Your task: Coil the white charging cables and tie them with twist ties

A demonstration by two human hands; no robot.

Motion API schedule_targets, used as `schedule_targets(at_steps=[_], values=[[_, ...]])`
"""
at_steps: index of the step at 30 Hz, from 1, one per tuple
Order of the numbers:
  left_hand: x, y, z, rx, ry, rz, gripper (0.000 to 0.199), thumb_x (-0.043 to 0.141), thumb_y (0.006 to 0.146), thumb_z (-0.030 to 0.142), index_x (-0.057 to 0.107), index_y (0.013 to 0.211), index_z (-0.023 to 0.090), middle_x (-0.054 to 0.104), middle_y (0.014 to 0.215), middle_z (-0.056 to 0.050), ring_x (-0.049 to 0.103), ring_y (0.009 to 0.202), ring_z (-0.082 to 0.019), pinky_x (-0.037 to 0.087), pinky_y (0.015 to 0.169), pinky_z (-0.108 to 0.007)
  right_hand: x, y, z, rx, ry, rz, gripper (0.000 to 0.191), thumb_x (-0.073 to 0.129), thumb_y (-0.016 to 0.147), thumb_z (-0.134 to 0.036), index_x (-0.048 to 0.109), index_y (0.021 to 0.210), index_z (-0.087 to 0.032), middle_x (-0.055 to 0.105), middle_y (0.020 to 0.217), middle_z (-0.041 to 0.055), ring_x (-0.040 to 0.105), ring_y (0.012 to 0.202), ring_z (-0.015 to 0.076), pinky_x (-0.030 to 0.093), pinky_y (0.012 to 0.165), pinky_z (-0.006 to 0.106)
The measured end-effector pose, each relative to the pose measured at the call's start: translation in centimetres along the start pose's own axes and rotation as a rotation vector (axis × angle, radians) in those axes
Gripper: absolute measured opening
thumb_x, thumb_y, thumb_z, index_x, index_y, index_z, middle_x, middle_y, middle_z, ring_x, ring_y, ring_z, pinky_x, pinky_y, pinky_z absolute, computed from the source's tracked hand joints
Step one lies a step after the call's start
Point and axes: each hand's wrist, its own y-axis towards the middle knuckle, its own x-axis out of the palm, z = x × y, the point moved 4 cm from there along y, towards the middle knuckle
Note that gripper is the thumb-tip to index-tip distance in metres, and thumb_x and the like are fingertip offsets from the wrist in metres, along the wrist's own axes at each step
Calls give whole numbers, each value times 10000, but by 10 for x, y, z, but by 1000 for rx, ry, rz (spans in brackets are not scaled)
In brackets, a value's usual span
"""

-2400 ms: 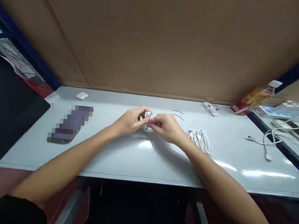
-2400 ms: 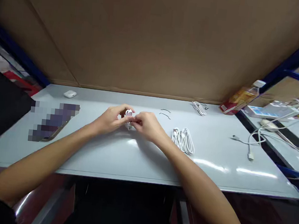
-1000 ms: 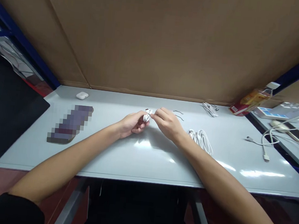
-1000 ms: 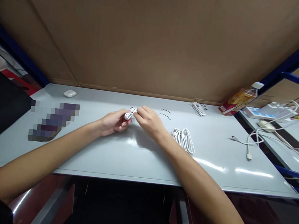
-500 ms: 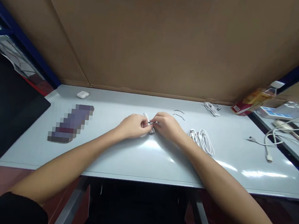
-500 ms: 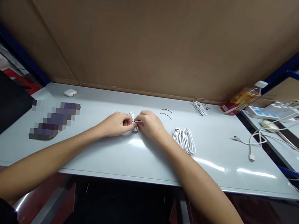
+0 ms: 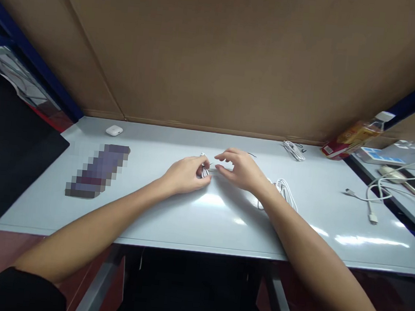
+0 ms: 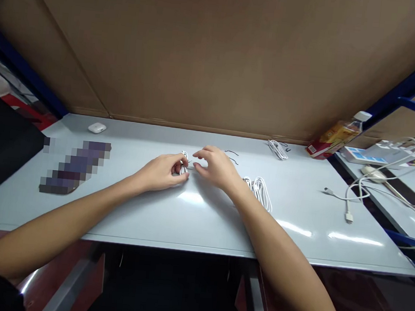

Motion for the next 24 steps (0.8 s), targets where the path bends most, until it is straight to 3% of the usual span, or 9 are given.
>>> schedule_targets(at_steps=[7, 15, 19, 22, 24], values=[[-14, 8, -19, -71, 53, 57, 191, 582, 799, 315, 594, 973, 236, 651, 867, -23, 601, 797, -221, 398, 672, -319, -46, 0, 33, 143, -10, 201, 142, 675, 895, -276, 781, 956, -204, 770, 940, 86, 689, 822, 233, 535, 740, 378], [-16, 9, -24, -81, 133, 69, 270, 594, 773, 276, 665, 1028, 223, 629, 939, -55, 600, 843, -242, 409, 690, -319, -64, -4, 52, 280, -31, 181, 203, 666, 880, -346, 785, 925, -187, 774, 916, 91, 689, 798, 231, 535, 723, 383], [-17, 10, -26, -97, 154, 71, 307, 582, 797, 263, 683, 1085, 225, 641, 957, -56, 602, 843, -238, 405, 681, -319, -79, -15, 66, 388, -52, -31, 300, 732, 826, -418, 793, 1033, -210, 759, 899, 76, 684, 780, 232, 520, 659, 365], [-20, 10, -29, -128, 186, 86, 307, 581, 806, 263, 694, 1089, 226, 649, 985, -61, 608, 846, -239, 407, 678, -319, -84, -28, 85, 453, -23, -285, 529, 824, 697, -334, 753, 1216, -258, 771, 1021, 71, 713, 803, 239, 538, 631, 348], [-22, 10, -31, -137, 195, 91, 303, 581, 813, 271, 700, 1088, 229, 653, 983, -61, 614, 864, -246, 414, 687, -318, -84, -34, 95, 488, -32, -379, 651, 853, 621, -270, 735, 1260, -281, 771, 1070, 70, 726, 800, 241, 554, 625, 345]])
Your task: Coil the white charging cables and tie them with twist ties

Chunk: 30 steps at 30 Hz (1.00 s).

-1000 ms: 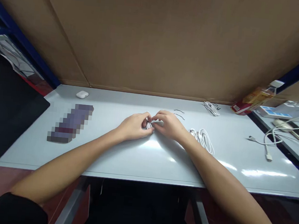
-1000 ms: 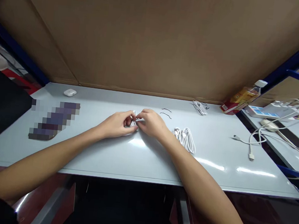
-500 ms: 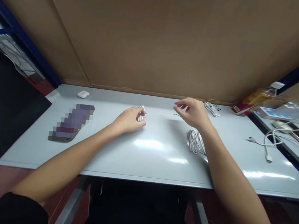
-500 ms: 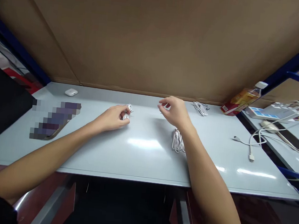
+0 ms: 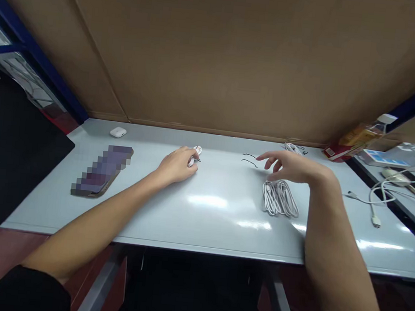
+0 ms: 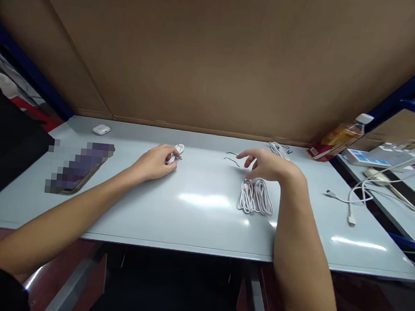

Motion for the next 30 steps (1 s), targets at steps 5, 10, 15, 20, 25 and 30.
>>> schedule_targets(at_steps=[5, 10, 15, 20, 25, 30], values=[[0, 1, -1, 8, -24, -8, 265, 570, 856, 321, 691, 1064, 208, 659, 925, -66, 620, 859, -253, 410, 674, -317, 7, -1, 1, 47, -17, -86, 726, 839, 590, -218, 717, 1300, -309, 754, 1182, 71, 744, 811, 237, 568, 618, 330], [-1, -2, 5, 5, 22, -22, 239, 562, 899, 369, 650, 1056, 213, 639, 933, -72, 616, 836, -255, 398, 655, -323, 12, -2, -13, 29, -58, -122, 646, 815, 597, -176, 764, 1224, -324, 769, 1114, 50, 736, 780, 226, 548, 589, 314], [-9, -11, 18, -18, 26, 98, 279, 576, 921, 390, 634, 1139, 226, 565, 1110, -86, 583, 738, -195, 435, 684, -339, 30, 4, -35, -43, -99, -128, 431, 746, 646, -118, 829, 1018, -320, 774, 952, 28, 702, 683, 201, 509, 546, 298], [0, -18, 37, 259, -143, 55, 188, 570, 942, 367, 644, 1008, 208, 574, 965, -40, 558, 758, -172, 443, 719, -319, 54, 10, -69, -95, -76, -69, 295, 664, 686, -74, 811, 867, -253, 769, 908, 37, 683, 699, 195, 491, 572, 292], [21, -25, 50, 462, -230, -114, 214, 598, 959, 376, 684, 1077, 219, 614, 905, -19, 568, 769, -165, 438, 713, -299, 70, 16, -95, -162, 80, -7, 184, 703, 744, -155, 770, 909, -199, 768, 900, 38, 671, 745, 177, 484, 636, 274], [31, -24, 49, 467, -264, -129, 248, 579, 1000, 398, 713, 1117, 224, 652, 1079, -57, 621, 853, -175, 472, 766, -310, 69, 20, -91, -149, 251, 19, 213, 611, 854, -198, 766, 1000, -204, 769, 1001, 46, 677, 773, 164, 492, 689, 275]])
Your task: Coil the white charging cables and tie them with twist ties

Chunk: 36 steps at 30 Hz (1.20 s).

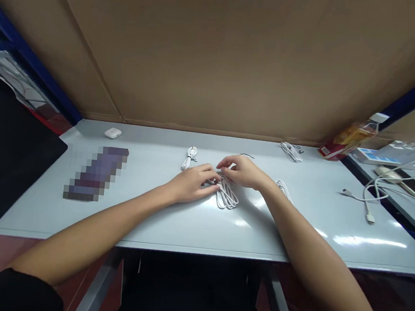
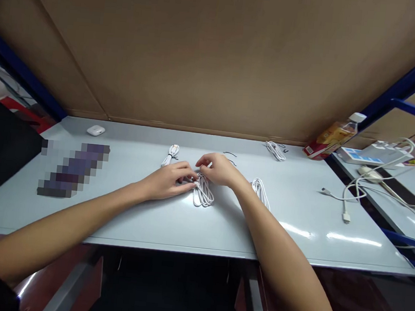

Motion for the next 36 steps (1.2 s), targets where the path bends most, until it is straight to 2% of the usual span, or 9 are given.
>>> schedule_targets(at_steps=[2, 5, 10, 14, 25, 30, 33, 36], values=[[0, 1, -2, 5, -10, -23, 246, 579, 1006, 390, 727, 1111, 225, 648, 1098, -62, 631, 873, -180, 479, 784, -314, -6, -1, 7, 30, -78, -11, 241, 609, 846, -185, 774, 1017, -220, 766, 1030, 46, 675, 797, 174, 487, 698, 282], [-1, 1, -5, -20, -50, -64, 234, 609, 995, 398, 734, 1093, 226, 640, 1100, -57, 632, 892, -184, 481, 789, -311, -12, -3, 16, 38, -167, -130, 237, 707, 793, -240, 781, 1019, -239, 761, 1024, 47, 671, 814, 191, 486, 688, 285], [-5, 2, -7, -77, -117, -82, 211, 677, 956, 396, 721, 1049, 211, 642, 1084, -49, 617, 884, -184, 479, 792, -305, -6, -4, 14, -13, -61, -299, 250, 758, 773, -423, 763, 931, -230, 752, 891, 23, 636, 739, 175, 466, 641, 286], [-5, 2, -10, -66, -152, -88, 210, 696, 942, 404, 719, 1016, 209, 665, 1044, -46, 614, 848, -181, 473, 767, -300, 1, -5, 6, -66, 4, -351, 278, 736, 800, -444, 761, 964, -221, 753, 894, 24, 630, 754, 173, 464, 650, 286], [-5, 3, -11, -82, -174, -97, 176, 709, 922, 364, 679, 964, 196, 688, 947, -22, 607, 784, -163, 458, 710, -286, 5, -7, -2, 16, 82, -307, 218, 747, 776, -349, 677, 936, -219, 748, 840, 15, 643, 713, 167, 454, 611, 266], [-4, 4, -13, -82, -202, -107, 207, 713, 919, 393, 707, 978, 195, 709, 925, -26, 618, 781, -167, 463, 703, -290, 6, -8, -7, 35, -60, -258, 164, 718, 756, -283, 727, 907, -219, 735, 819, 12, 627, 699, 164, 436, 585, 262], [-7, 4, -13, -31, -179, -128, 220, 682, 944, 400, 754, 1022, 208, 708, 943, -40, 625, 825, -176, 462, 733, -295, 7, -9, -9, 68, -122, -213, 212, 712, 736, -227, 732, 947, -215, 754, 866, 22, 645, 718, 171, 450, 595, 264], [-12, 3, -12, 0, -169, -183, 256, 651, 961, 424, 787, 1065, 234, 699, 987, -55, 627, 861, -180, 468, 748, -297, 6, -9, -9, 107, -164, -166, 224, 723, 744, -245, 724, 965, -215, 766, 920, 34, 664, 739, 180, 463, 603, 270]])
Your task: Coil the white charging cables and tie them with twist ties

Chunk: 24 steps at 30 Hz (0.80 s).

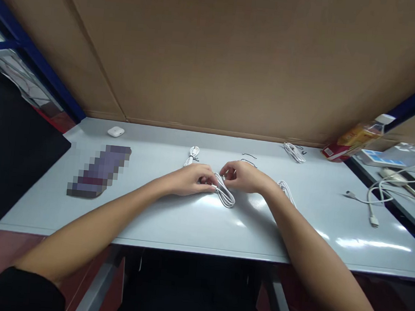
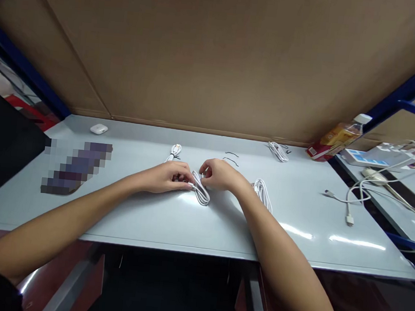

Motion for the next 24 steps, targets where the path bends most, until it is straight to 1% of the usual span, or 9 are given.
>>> schedule_targets(at_steps=[2, 4, 7, 10, 13, 16, 19, 22, 24], values=[[-6, -2, 1, -38, -51, -27, 272, 672, 941, 441, 778, 1057, 220, 706, 1004, -63, 634, 853, -180, 477, 728, -296, -2, -1, 1, 5, -20, 14, 149, 721, 768, -268, 715, 906, -213, 771, 930, 42, 677, 761, 189, 467, 616, 276], [-12, -4, 2, -96, -163, -37, 280, 711, 910, 445, 761, 1033, 199, 730, 1001, -67, 655, 853, -185, 493, 726, -299, -6, -2, 4, -2, -7, 38, 116, 720, 795, -279, 696, 885, -212, 777, 966, 56, 694, 810, 204, 475, 641, 282], [-23, -6, 3, -148, -408, -25, 269, 751, 885, 432, 742, 984, 182, 766, 1015, -86, 698, 906, -203, 528, 776, -316, -17, -5, 13, -9, 155, 94, 208, 718, 850, -292, 658, 1036, -221, 781, 1065, 78, 720, 885, 221, 508, 695, 293], [-34, -7, 1, -161, -598, 45, 237, 772, 880, 392, 723, 927, 165, 779, 995, -105, 716, 903, -200, 541, 778, -314, -31, -8, 21, -22, 369, 157, 304, 715, 890, -297, 615, 1168, -224, 773, 1085, 99, 740, 877, 222, 547, 722, 311], [-40, -8, -6, -180, -730, 147, 203, 804, 850, 334, 736, 919, 156, 767, 935, -90, 710, 861, -177, 529, 759, -288, -44, -13, 25, -36, 475, 282, 322, 719, 900, -339, 638, 1186, -215, 741, 1090, 107, 745, 834, 210, 567, 687, 304], [-43, -7, -13, -218, -907, 264, 197, 819, 817, 297, 761, 938, 153, 735, 873, -64, 685, 804, -152, 522, 737, -269, -53, -18, 26, -39, 428, 401, 321, 704, 905, -370, 679, 1186, -217, 700, 1069, 97, 725, 747, 189, 521, 568, 272], [-46, -7, -15, -230, -1094, 358, 222, 771, 823, 256, 778, 1023, 161, 695, 854, -38, 679, 823, -150, 550, 764, -268, -57, -20, 30, -4, 319, 439, 317, 688, 908, -360, 706, 1196, -228, 674, 1074, 95, 679, 651, 160, 451, 490, 267], [-50, -9, -12, -220, -1202, 388, 340, 705, 856, 217, 750, 1191, 174, 622, 799, -2, 680, 888, -155, 572, 799, -260, -59, -21, 35, 29, 208, 419, 302, 688, 907, -342, 731, 1190, -245, 685, 1073, 80, 617, 596, 125, 452, 522, 285], [-51, -10, -11, -231, -1204, 382, 400, 710, 883, 217, 709, 1282, 185, 586, 779, 17, 664, 833, -130, 566, 746, -234, -61, -22, 36, 46, 181, 404, 313, 719, 889, -346, 741, 1185, -244, 703, 1077, 71, 588, 587, 112, 462, 557, 296]])
